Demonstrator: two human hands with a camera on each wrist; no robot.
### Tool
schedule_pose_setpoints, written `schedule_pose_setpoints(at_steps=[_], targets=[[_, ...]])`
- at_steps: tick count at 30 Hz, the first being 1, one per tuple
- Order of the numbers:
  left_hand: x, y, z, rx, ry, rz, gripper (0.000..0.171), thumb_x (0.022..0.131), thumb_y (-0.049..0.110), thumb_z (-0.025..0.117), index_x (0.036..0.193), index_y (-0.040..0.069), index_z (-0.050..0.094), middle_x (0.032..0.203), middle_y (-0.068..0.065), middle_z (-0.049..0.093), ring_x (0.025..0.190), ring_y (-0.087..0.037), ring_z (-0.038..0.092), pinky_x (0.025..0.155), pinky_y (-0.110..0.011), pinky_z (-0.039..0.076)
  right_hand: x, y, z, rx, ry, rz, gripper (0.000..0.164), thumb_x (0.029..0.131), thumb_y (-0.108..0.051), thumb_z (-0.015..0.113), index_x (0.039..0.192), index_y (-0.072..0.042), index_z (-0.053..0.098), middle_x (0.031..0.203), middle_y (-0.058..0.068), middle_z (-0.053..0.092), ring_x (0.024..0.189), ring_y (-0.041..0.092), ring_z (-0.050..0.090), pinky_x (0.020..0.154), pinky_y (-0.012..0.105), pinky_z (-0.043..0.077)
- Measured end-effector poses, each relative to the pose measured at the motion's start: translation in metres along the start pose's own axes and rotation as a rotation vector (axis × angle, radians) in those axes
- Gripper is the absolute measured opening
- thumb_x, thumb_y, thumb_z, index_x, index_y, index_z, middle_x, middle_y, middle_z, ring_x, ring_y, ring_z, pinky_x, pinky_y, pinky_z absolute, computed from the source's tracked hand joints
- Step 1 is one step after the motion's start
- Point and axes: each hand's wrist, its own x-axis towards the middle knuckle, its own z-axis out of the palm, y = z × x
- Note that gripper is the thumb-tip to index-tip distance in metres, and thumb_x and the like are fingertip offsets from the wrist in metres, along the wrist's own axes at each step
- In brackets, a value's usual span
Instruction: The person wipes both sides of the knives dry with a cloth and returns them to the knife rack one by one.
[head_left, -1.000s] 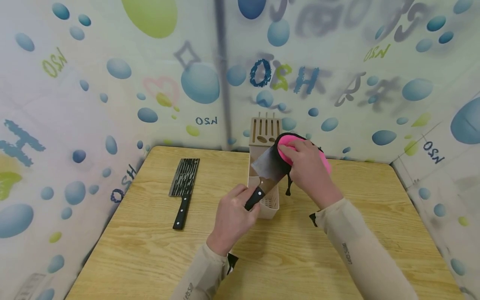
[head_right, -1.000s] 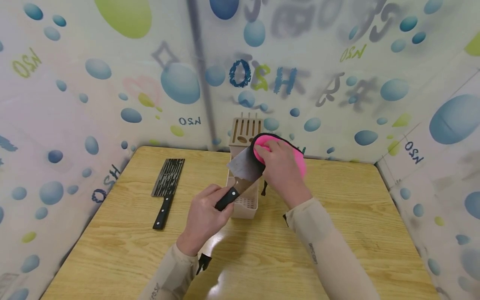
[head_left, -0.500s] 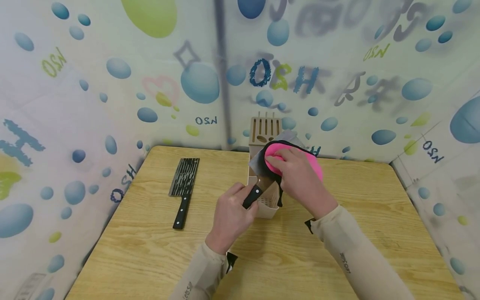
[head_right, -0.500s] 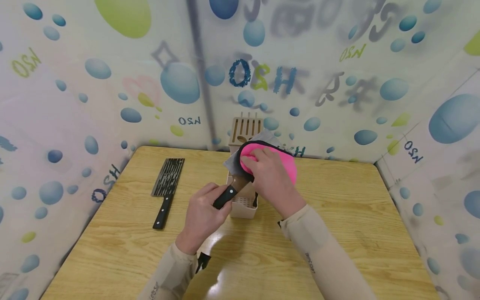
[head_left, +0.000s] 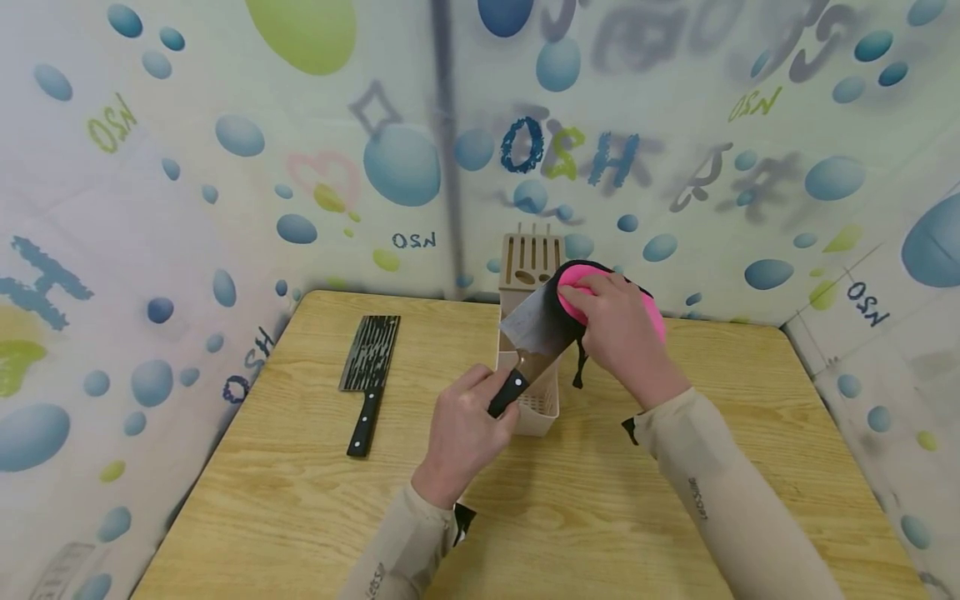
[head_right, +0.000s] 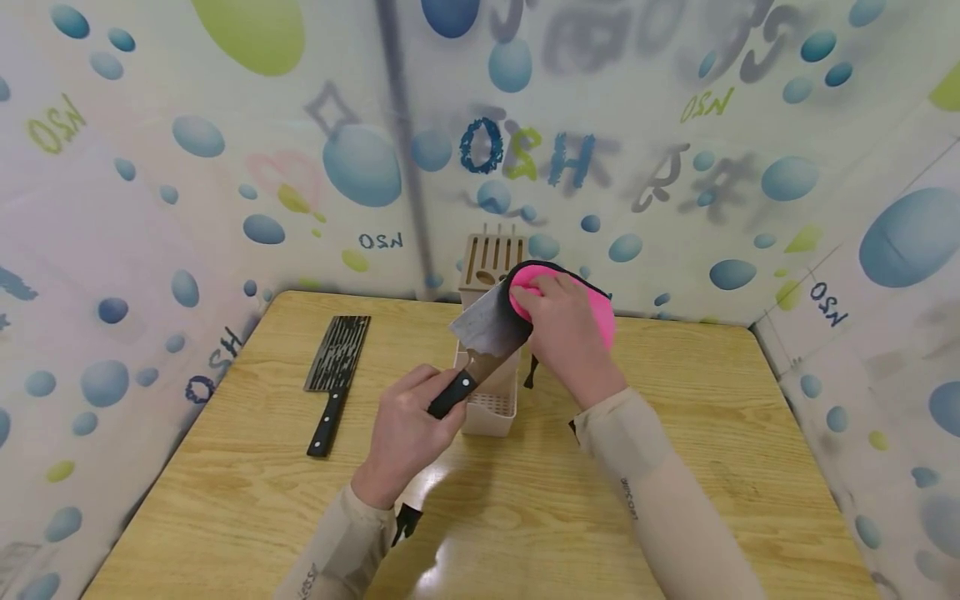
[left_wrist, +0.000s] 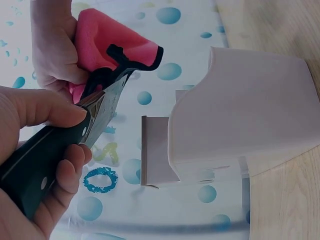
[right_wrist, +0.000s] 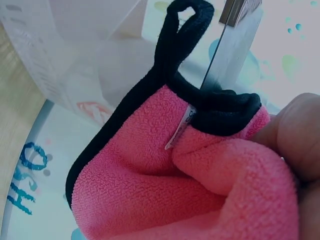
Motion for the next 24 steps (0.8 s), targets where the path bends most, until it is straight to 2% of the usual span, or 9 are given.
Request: schedule_pose_setpoints(at_steps=[11,15,18,24], targets=[[-0.001,0.000,0.001,-0.016,0.003,0.035,0.027,0.074,-0.004,0.081,0.100,-0.002,0.078,0.080,-0.007,0.065,0.060,-0.012,0.055,0.052,-0.023,0.047,0.008,0.021,-0.006,-0.001,-0.066,0.090,0.055,0.079,0.013,0.053,0.129,-0.001,0.070,0.128,0.024,0.067,0.110,0.046,0.059,0.093,0.057,0.050],[-0.001,0.000,0.001,-0.014,-0.003,0.027,0.028,0.074,-0.003,0.082,0.102,-0.002,0.078,0.081,-0.008,0.066,0.060,-0.012,0.056,0.053,-0.023,0.048,0.007,0.020,-0.007,0.022,-0.096,0.119,0.057,0.080,0.013,0.053,0.132,-0.002,0.069,0.133,0.024,0.064,0.116,0.047,0.056,0.099,0.060,0.047],[-0.001,0.000,0.001,-0.013,-0.006,0.023,0.028,0.074,-0.003,0.081,0.102,-0.002,0.078,0.081,-0.007,0.066,0.060,-0.013,0.056,0.053,-0.024,0.048,0.005,0.015,-0.006,0.026,-0.101,0.103,0.059,0.079,0.014,0.052,0.133,-0.003,0.069,0.133,0.023,0.064,0.117,0.046,0.055,0.103,0.059,0.044],[-0.001,0.000,0.001,-0.011,-0.003,0.019,0.025,0.074,-0.003,0.080,0.099,-0.001,0.078,0.080,-0.007,0.065,0.060,-0.012,0.055,0.053,-0.022,0.047,0.001,0.000,-0.003,-0.013,-0.048,-0.017,0.055,0.078,0.015,0.055,0.127,-0.004,0.073,0.122,0.020,0.070,0.114,0.042,0.061,0.104,0.053,0.046]])
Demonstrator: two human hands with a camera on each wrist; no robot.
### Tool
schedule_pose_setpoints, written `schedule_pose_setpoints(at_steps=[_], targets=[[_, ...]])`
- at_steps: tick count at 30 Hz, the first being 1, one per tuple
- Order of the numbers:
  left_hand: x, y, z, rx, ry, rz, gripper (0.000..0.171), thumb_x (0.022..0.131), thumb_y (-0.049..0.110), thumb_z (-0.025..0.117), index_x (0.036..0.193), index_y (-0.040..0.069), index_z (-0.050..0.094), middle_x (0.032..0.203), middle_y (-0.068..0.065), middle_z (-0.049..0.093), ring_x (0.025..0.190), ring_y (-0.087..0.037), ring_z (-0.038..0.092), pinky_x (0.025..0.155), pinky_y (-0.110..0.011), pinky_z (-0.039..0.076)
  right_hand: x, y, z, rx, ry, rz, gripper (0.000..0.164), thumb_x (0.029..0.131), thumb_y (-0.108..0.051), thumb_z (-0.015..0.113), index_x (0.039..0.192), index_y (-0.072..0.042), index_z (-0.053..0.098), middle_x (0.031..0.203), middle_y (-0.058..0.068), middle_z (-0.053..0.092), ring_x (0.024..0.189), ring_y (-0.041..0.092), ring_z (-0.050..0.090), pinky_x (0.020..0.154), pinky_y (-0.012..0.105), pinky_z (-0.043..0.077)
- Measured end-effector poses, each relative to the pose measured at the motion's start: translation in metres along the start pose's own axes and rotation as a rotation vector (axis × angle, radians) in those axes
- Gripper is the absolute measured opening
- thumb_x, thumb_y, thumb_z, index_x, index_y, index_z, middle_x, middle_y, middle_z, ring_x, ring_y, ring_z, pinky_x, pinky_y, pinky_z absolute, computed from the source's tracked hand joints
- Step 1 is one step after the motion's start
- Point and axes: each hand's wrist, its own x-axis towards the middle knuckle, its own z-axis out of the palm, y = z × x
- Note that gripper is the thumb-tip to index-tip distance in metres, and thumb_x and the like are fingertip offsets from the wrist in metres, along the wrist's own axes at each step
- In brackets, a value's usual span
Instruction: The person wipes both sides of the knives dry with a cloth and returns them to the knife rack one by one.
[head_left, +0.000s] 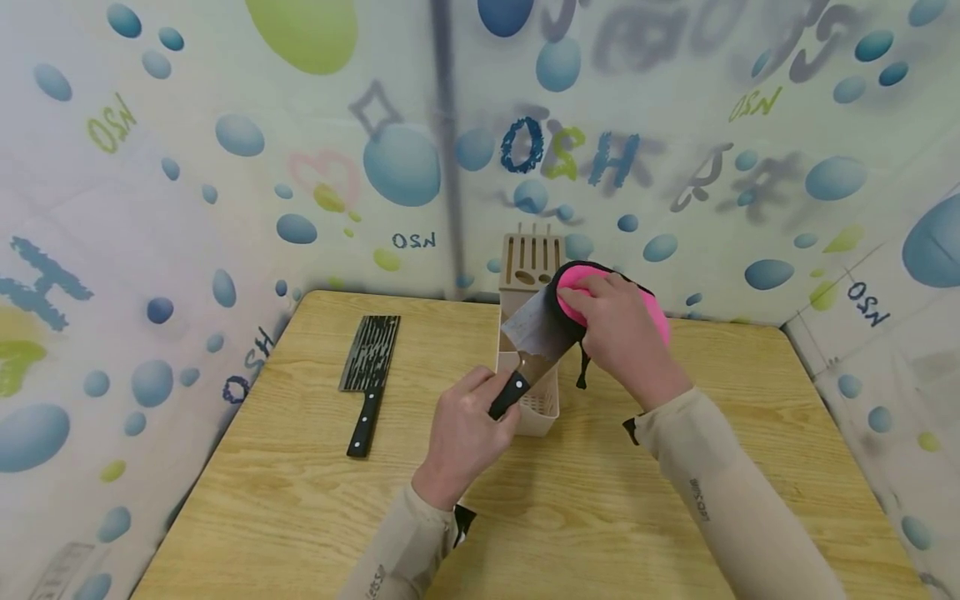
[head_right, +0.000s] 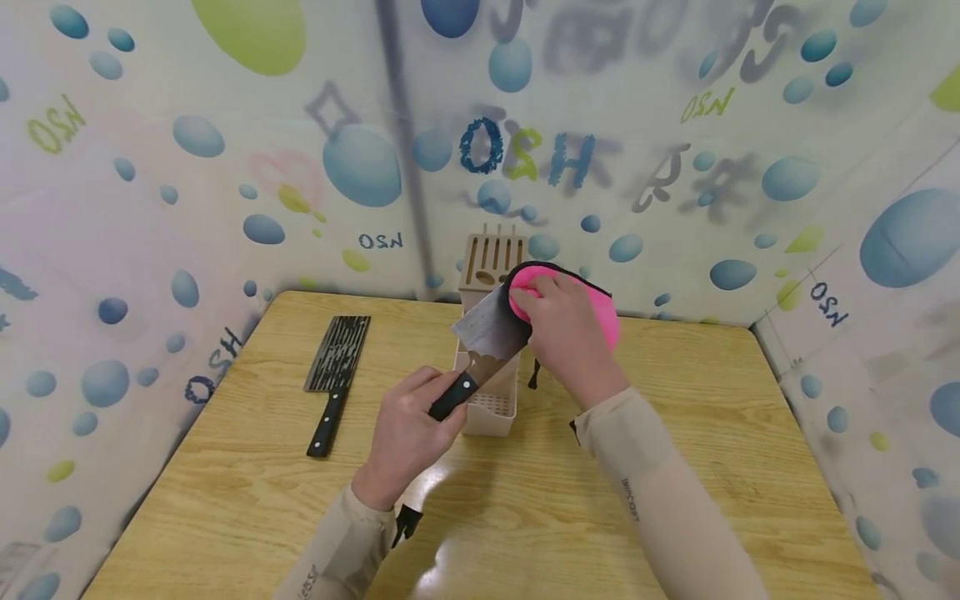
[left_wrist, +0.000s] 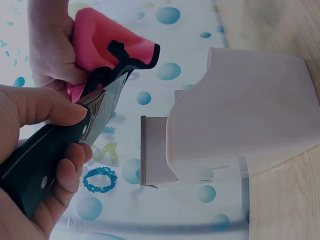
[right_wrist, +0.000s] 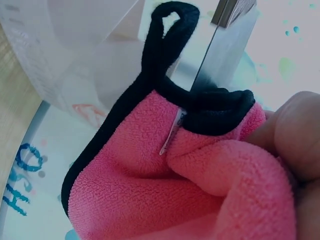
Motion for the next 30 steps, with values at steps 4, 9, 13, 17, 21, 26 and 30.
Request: schedule_pose_setpoints(at_steps=[4,9,13,17,21,26,30], targets=[[0.000,0.000,0.000,0.002,-0.001,0.002,0.024,0.074,-0.003,0.080,0.098,-0.001,0.078,0.079,-0.006,0.064,0.060,-0.012,0.054,0.053,-0.022,0.046,-0.003,-0.010,0.001,-0.013,0.021,-0.066,0.055,0.075,0.015,0.061,0.123,-0.006,0.075,0.118,0.018,0.072,0.114,0.038,0.063,0.107,0.050,0.046],[0.000,0.000,0.001,0.011,-0.002,0.011,0.022,0.074,-0.003,0.080,0.096,-0.001,0.077,0.078,-0.006,0.063,0.059,-0.012,0.053,0.052,-0.021,0.045,-0.007,-0.022,0.001,0.010,0.055,-0.133,0.053,0.074,0.018,0.061,0.118,-0.007,0.077,0.114,0.016,0.071,0.108,0.037,0.063,0.103,0.050,0.048],[0.000,-0.001,0.001,0.015,0.006,0.018,0.019,0.073,-0.004,0.079,0.092,0.000,0.076,0.076,-0.005,0.062,0.058,-0.011,0.052,0.052,-0.022,0.044,-0.009,-0.029,0.001,0.020,0.059,-0.182,0.051,0.076,0.019,0.064,0.117,-0.008,0.077,0.115,0.014,0.071,0.107,0.036,0.062,0.097,0.050,0.051],[0.000,-0.001,0.001,0.017,0.012,0.021,0.018,0.073,-0.004,0.078,0.090,0.000,0.076,0.076,-0.005,0.062,0.058,-0.012,0.052,0.051,-0.023,0.045,-0.011,-0.034,0.000,-0.008,0.055,-0.228,0.051,0.077,0.018,0.068,0.118,-0.011,0.077,0.117,0.013,0.071,0.108,0.035,0.061,0.091,0.049,0.051],[0.000,-0.001,0.001,0.017,0.008,0.016,0.020,0.072,-0.003,0.078,0.092,-0.001,0.076,0.077,-0.006,0.063,0.058,-0.012,0.054,0.051,-0.023,0.046,-0.012,-0.038,0.000,-0.046,0.045,-0.273,0.051,0.077,0.017,0.069,0.118,-0.012,0.077,0.117,0.011,0.071,0.108,0.034,0.061,0.087,0.047,0.051],[0.000,-0.002,0.001,0.019,0.000,0.009,0.021,0.073,-0.004,0.078,0.093,-0.001,0.076,0.078,-0.006,0.064,0.059,-0.012,0.054,0.052,-0.023,0.046,-0.012,-0.042,-0.001,-0.060,0.049,-0.336,0.040,0.084,0.012,0.072,0.113,-0.015,0.078,0.115,0.008,0.073,0.108,0.032,0.061,0.089,0.045,0.050],[-0.001,-0.002,0.001,0.019,-0.002,0.005,0.022,0.073,-0.004,0.078,0.095,-0.001,0.077,0.078,-0.006,0.064,0.060,-0.012,0.055,0.053,-0.023,0.047,-0.012,-0.043,-0.001,-0.058,0.053,-0.365,0.037,0.088,0.011,0.069,0.110,-0.017,0.078,0.114,0.006,0.073,0.107,0.030,0.061,0.090,0.045,0.050]])
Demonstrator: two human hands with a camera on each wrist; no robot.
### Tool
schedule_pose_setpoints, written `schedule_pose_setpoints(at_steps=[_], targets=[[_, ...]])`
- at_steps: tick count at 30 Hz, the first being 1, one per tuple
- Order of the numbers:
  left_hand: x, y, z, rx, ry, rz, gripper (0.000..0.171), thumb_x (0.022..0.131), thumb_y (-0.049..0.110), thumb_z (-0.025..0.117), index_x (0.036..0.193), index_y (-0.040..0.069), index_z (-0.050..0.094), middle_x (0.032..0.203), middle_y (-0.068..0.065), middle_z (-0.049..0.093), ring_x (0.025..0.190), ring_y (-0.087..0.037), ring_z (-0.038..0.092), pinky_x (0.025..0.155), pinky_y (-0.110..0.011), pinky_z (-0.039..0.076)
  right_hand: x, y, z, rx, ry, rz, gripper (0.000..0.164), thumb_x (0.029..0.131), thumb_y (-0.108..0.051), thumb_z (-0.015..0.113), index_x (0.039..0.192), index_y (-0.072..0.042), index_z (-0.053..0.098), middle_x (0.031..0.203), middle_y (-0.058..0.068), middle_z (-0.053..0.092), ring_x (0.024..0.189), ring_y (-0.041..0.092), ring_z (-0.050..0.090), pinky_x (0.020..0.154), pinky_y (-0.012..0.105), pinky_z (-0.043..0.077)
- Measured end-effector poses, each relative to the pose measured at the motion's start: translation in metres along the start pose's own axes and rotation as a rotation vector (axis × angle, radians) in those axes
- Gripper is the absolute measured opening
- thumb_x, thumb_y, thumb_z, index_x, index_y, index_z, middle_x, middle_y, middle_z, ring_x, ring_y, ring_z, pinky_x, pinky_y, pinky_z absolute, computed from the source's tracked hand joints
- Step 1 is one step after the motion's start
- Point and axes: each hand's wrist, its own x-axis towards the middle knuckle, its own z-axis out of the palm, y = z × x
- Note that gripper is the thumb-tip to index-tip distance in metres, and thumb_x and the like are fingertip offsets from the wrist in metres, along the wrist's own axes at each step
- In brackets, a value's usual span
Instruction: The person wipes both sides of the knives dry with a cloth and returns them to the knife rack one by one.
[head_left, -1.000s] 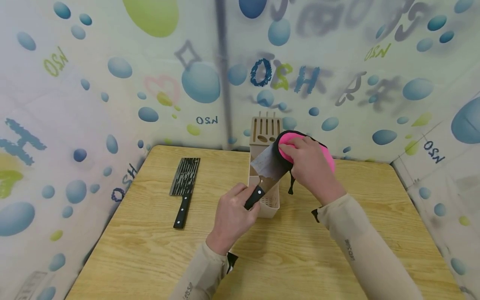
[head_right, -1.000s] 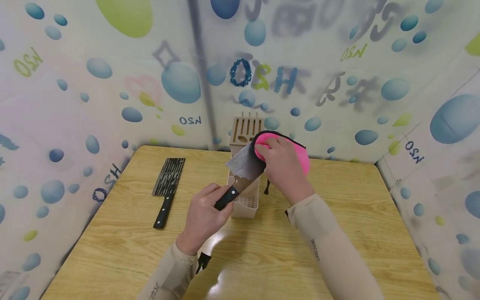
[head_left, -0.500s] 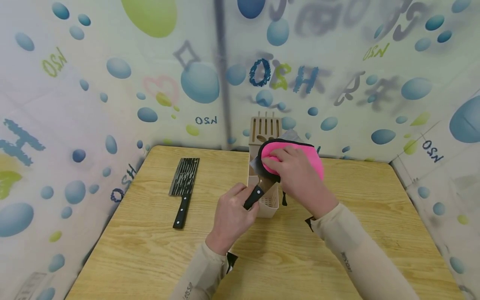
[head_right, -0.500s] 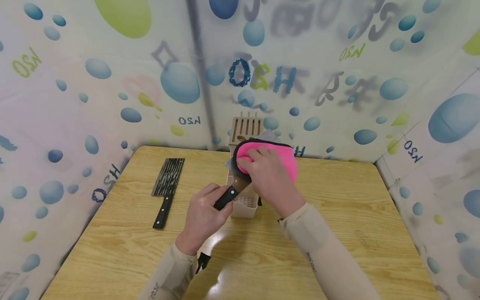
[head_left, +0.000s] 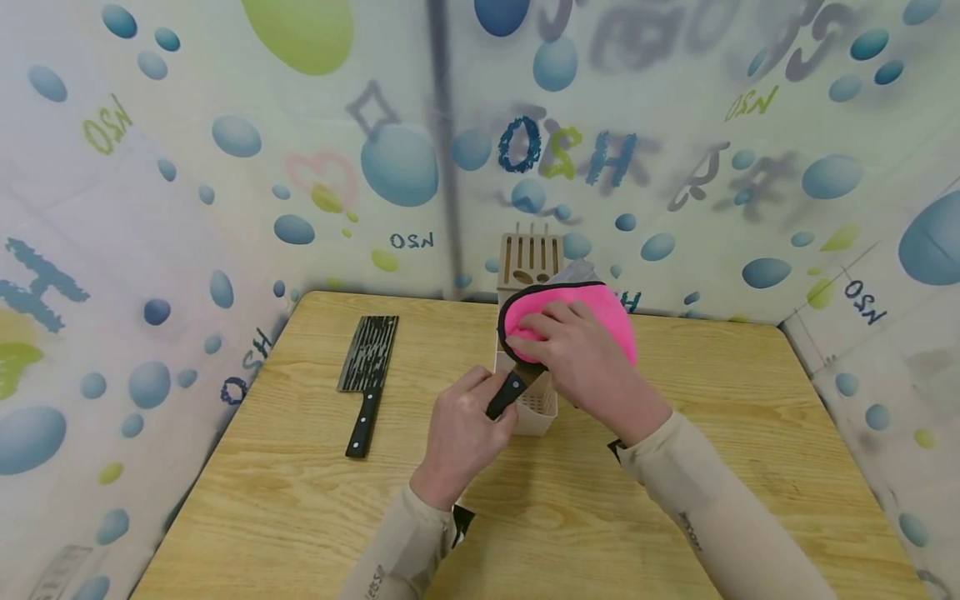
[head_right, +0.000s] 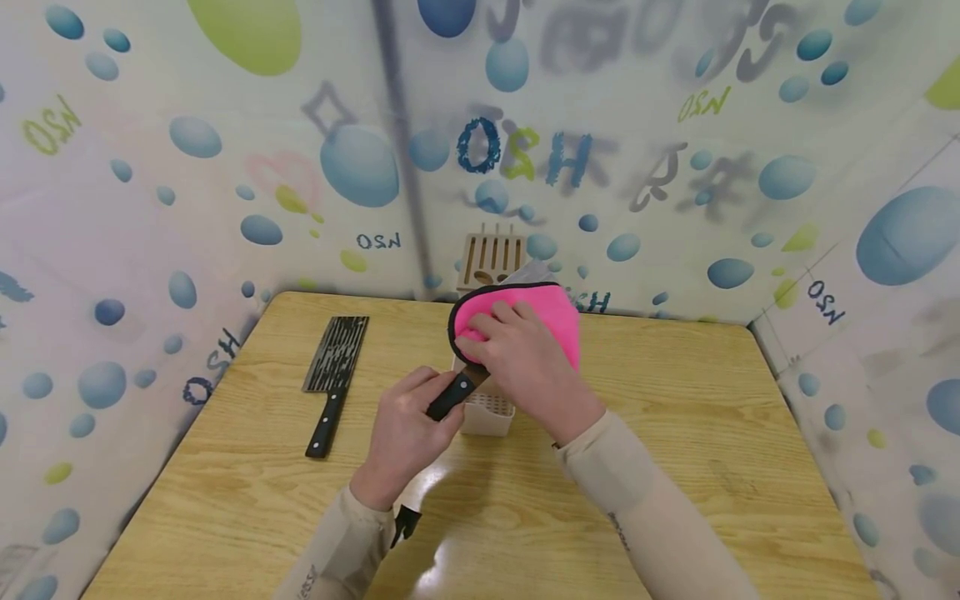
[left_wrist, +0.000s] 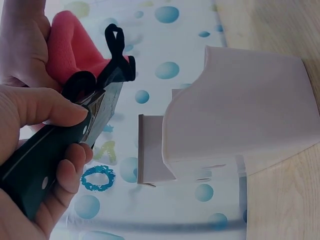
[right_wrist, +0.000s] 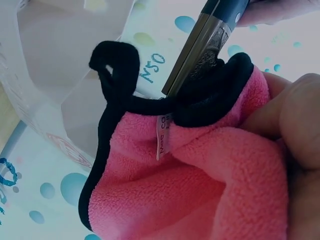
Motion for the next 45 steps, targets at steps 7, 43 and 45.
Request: schedule_pose_setpoints(at_steps=[7,43,45], targets=[[0.000,0.000,0.000,0.012,-0.006,0.015,0.021,0.073,-0.004,0.080,0.093,-0.001,0.076,0.077,-0.005,0.063,0.059,-0.012,0.053,0.052,-0.022,0.045,0.001,-0.002,0.002,-0.026,-0.009,0.024,0.037,0.088,0.008,0.071,0.113,-0.019,0.079,0.115,0.007,0.072,0.108,0.032,0.061,0.089,0.044,0.049],[0.003,0.001,-0.002,0.000,0.004,-0.016,0.030,0.073,-0.002,0.075,0.103,-0.001,0.078,0.081,-0.008,0.067,0.061,-0.014,0.057,0.053,-0.027,0.049,-0.014,0.034,0.014,0.051,0.043,0.336,0.059,0.077,0.019,0.054,0.126,-0.006,0.074,0.120,0.020,0.068,0.110,0.044,0.059,0.100,0.056,0.047],[0.003,0.001,-0.003,-0.005,0.010,-0.014,0.030,0.073,-0.002,0.074,0.103,-0.001,0.078,0.080,-0.008,0.067,0.061,-0.014,0.057,0.053,-0.027,0.049,-0.016,0.032,0.016,0.061,0.072,0.316,0.057,0.077,0.019,0.054,0.125,-0.006,0.074,0.119,0.021,0.069,0.107,0.045,0.060,0.102,0.054,0.047]])
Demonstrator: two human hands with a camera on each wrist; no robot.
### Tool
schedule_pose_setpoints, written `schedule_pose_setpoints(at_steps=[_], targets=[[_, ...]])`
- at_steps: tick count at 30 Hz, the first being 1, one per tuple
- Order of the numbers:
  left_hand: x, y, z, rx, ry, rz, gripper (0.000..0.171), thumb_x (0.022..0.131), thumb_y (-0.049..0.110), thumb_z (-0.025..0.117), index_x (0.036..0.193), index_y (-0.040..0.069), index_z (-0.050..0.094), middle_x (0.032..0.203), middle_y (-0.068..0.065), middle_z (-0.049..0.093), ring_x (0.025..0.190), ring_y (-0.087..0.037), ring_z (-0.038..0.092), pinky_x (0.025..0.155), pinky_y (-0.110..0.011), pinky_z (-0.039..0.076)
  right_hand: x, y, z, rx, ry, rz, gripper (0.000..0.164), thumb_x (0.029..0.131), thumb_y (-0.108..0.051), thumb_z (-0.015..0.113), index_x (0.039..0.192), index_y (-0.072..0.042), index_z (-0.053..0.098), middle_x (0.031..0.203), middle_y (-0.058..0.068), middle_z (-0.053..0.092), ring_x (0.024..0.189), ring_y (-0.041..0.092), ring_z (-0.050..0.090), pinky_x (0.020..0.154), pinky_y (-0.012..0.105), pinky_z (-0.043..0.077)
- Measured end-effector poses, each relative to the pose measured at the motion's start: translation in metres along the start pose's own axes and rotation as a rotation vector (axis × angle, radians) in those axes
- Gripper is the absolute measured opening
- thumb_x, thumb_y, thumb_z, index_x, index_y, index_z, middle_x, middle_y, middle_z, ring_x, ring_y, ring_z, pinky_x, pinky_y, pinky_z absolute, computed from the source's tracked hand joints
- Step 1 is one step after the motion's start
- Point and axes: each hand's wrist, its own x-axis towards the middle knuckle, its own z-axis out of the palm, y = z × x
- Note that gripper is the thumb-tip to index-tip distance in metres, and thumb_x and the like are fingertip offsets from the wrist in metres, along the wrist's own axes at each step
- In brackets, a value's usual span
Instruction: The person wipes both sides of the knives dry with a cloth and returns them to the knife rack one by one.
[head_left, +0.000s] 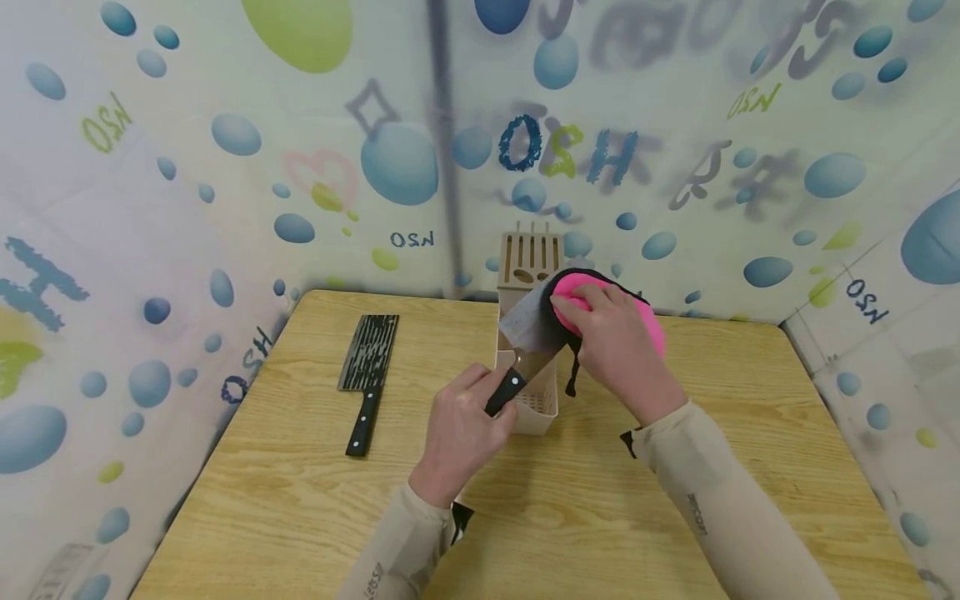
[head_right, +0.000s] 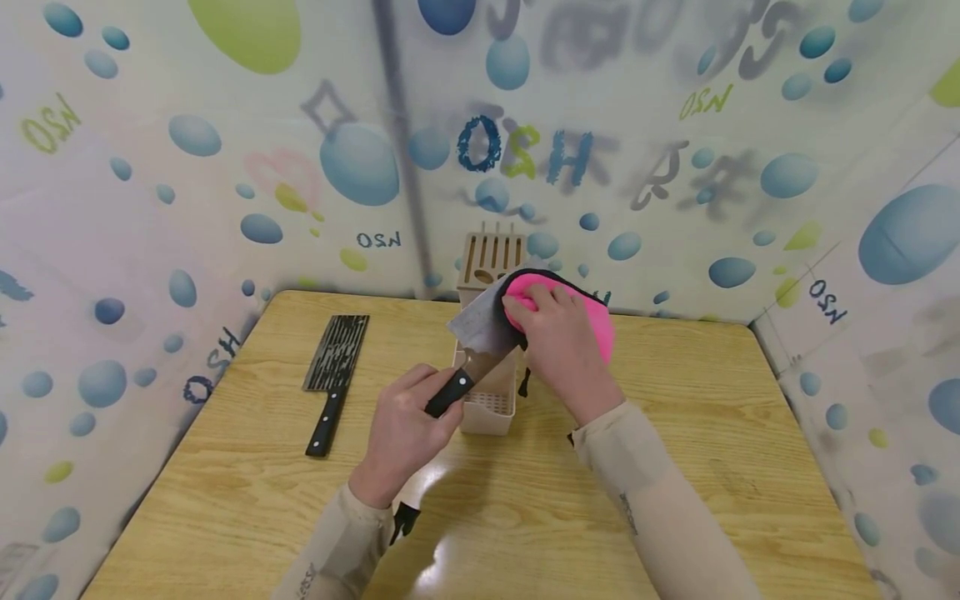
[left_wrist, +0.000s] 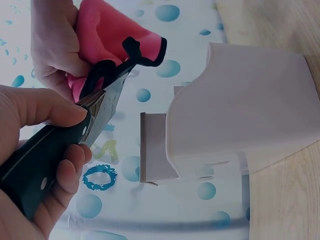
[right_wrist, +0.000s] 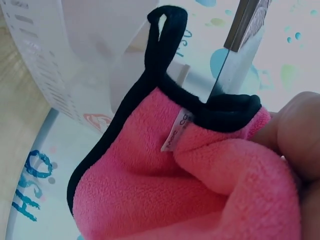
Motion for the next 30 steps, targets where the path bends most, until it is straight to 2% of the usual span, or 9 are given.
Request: schedule_pose_setpoints(at_steps=[7,13,17,22,26,30], targets=[[0.001,-0.002,0.001,-0.003,0.016,-0.001,0.025,0.074,-0.003,0.073,0.098,0.000,0.078,0.080,-0.007,0.067,0.060,-0.013,0.056,0.053,-0.026,0.048,-0.007,-0.014,0.006,0.043,0.051,-0.075,0.055,0.075,0.018,0.061,0.123,-0.005,0.075,0.116,0.021,0.070,0.108,0.044,0.063,0.100,0.052,0.051],[-0.001,-0.004,0.002,0.008,0.026,-0.009,0.026,0.074,-0.003,0.077,0.100,0.001,0.078,0.079,-0.006,0.065,0.060,-0.012,0.055,0.053,-0.024,0.047,-0.012,-0.026,0.009,0.074,0.086,-0.116,0.061,0.069,0.021,0.056,0.120,-0.006,0.076,0.113,0.018,0.071,0.105,0.041,0.062,0.098,0.052,0.050],[0.000,-0.004,0.002,0.002,0.039,-0.009,0.026,0.075,-0.002,0.077,0.101,0.000,0.078,0.080,-0.006,0.066,0.061,-0.013,0.057,0.053,-0.026,0.049,-0.016,-0.033,0.009,0.055,0.104,-0.150,0.058,0.072,0.021,0.055,0.119,-0.007,0.076,0.113,0.017,0.071,0.104,0.038,0.062,0.096,0.051,0.050],[0.001,-0.004,0.002,-0.003,0.049,-0.009,0.025,0.076,-0.003,0.078,0.101,0.001,0.078,0.078,-0.006,0.064,0.060,-0.013,0.056,0.053,-0.026,0.047,-0.020,-0.043,0.009,0.001,0.127,-0.189,0.049,0.077,0.018,0.066,0.118,-0.008,0.076,0.112,0.016,0.070,0.097,0.036,0.061,0.084,0.048,0.054],[0.001,-0.004,0.002,0.004,0.049,-0.025,0.024,0.075,-0.003,0.077,0.099,0.001,0.078,0.076,-0.006,0.062,0.058,-0.012,0.053,0.051,-0.024,0.044,-0.023,-0.049,0.012,-0.030,0.122,-0.203,0.048,0.077,0.016,0.063,0.117,-0.007,0.075,0.112,0.017,0.069,0.091,0.035,0.057,0.076,0.044,0.052],[0.003,-0.003,0.002,0.011,0.049,-0.041,0.025,0.076,-0.003,0.077,0.101,0.000,0.078,0.077,-0.007,0.063,0.059,-0.013,0.054,0.051,-0.025,0.044,-0.024,-0.054,0.014,-0.036,0.126,-0.207,0.041,0.081,0.014,0.065,0.116,-0.006,0.075,0.113,0.017,0.069,0.089,0.034,0.055,0.076,0.044,0.051]])
